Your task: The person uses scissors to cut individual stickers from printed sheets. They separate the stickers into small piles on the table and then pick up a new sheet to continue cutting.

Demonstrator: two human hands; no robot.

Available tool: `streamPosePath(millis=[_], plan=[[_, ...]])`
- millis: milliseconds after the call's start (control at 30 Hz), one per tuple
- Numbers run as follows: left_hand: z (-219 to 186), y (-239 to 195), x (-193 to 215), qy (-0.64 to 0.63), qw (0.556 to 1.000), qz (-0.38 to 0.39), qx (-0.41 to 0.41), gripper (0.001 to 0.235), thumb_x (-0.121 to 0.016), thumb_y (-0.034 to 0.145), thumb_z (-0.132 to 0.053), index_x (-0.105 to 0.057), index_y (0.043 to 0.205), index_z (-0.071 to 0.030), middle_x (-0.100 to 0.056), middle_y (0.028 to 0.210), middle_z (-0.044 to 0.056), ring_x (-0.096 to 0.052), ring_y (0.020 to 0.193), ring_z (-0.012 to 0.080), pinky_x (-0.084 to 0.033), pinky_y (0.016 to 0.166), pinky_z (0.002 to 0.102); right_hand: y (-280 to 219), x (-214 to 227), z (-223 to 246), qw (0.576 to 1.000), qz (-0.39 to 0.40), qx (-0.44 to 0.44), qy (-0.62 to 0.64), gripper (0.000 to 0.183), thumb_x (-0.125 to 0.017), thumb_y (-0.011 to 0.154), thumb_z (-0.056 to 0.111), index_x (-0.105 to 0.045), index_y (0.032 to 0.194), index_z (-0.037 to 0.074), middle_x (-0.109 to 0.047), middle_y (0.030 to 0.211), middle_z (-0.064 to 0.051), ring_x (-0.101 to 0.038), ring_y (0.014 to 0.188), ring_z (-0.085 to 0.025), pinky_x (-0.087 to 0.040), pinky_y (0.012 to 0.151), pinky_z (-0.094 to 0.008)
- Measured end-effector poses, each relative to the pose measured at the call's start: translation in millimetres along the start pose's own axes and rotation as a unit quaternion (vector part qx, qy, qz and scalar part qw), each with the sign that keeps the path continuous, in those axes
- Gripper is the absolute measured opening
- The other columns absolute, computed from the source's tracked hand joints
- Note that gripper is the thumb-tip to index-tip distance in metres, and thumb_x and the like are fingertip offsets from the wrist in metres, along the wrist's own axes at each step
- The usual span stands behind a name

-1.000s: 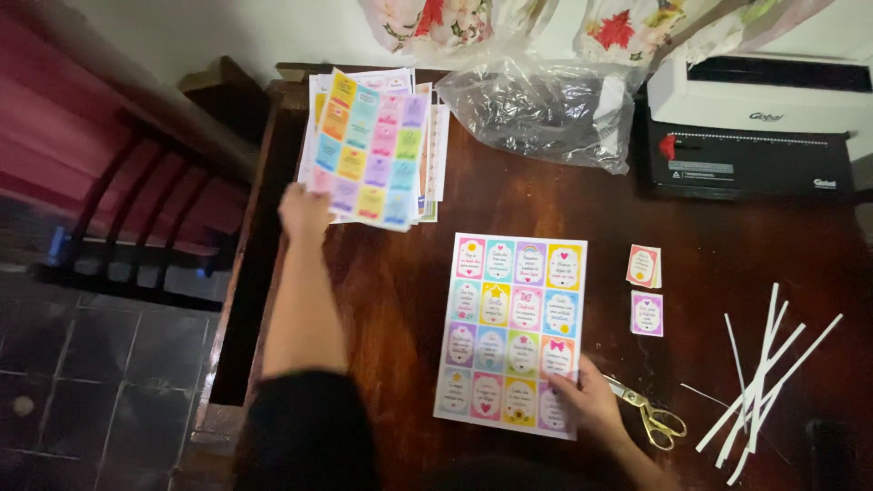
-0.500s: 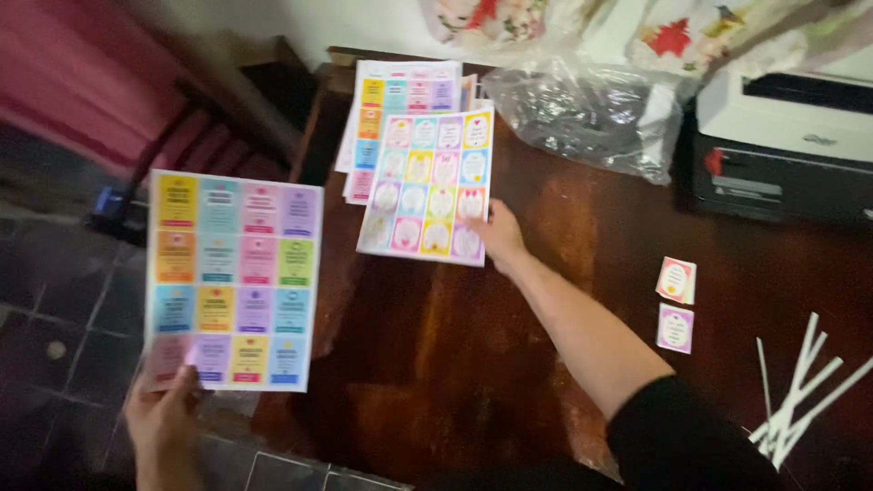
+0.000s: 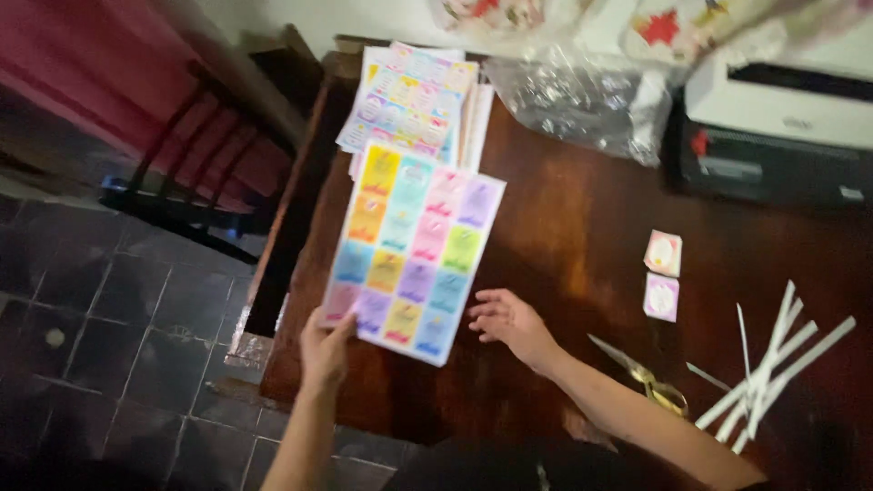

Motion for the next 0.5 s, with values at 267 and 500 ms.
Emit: streamPosePath(millis=[267, 500], plan=[[-12, -14, -127, 0.104, 0.973, 0.201, -0.048, 0.034, -0.077, 0.088, -0.002, -0.063, 0.119, 0.001, -0.072, 0.108, 0.008, -0.067, 0.097, 0.0161, -0.055, 0.088, 0.03, -82, 80, 20, 0.958, -0.223, 0.138, -0.117, 0.023, -0.067, 0.094, -0.002, -0.055, 0.113, 0.001, -0.069, 0.091, -0.009, -0.068, 0.079, -0.014, -0.058, 0.068, -0.03], [-35, -37, -201, 0.142, 0.892, 0.409, -0.131, 0.043, -0.074, 0.088, 0.003, -0.06, 0.128, -0.001, -0.069, 0.12, 0.01, -0.066, 0.109, 0.0149, -0.055, 0.093, 0.028, -149, 97, 18, 0.936, -0.237, 0.172, -0.195, 0.02, -0.066, 0.094, -0.006, -0.054, 0.109, 0.001, -0.065, 0.09, -0.004, -0.067, 0.084, -0.011, -0.06, 0.075, -0.027]])
Point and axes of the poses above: each hand's wrist, its own y-axis towards the middle knuckle, its own x-axis out of the back of the hand, z = x × y, the point moved 5 cm from there along y, towards the middle knuckle
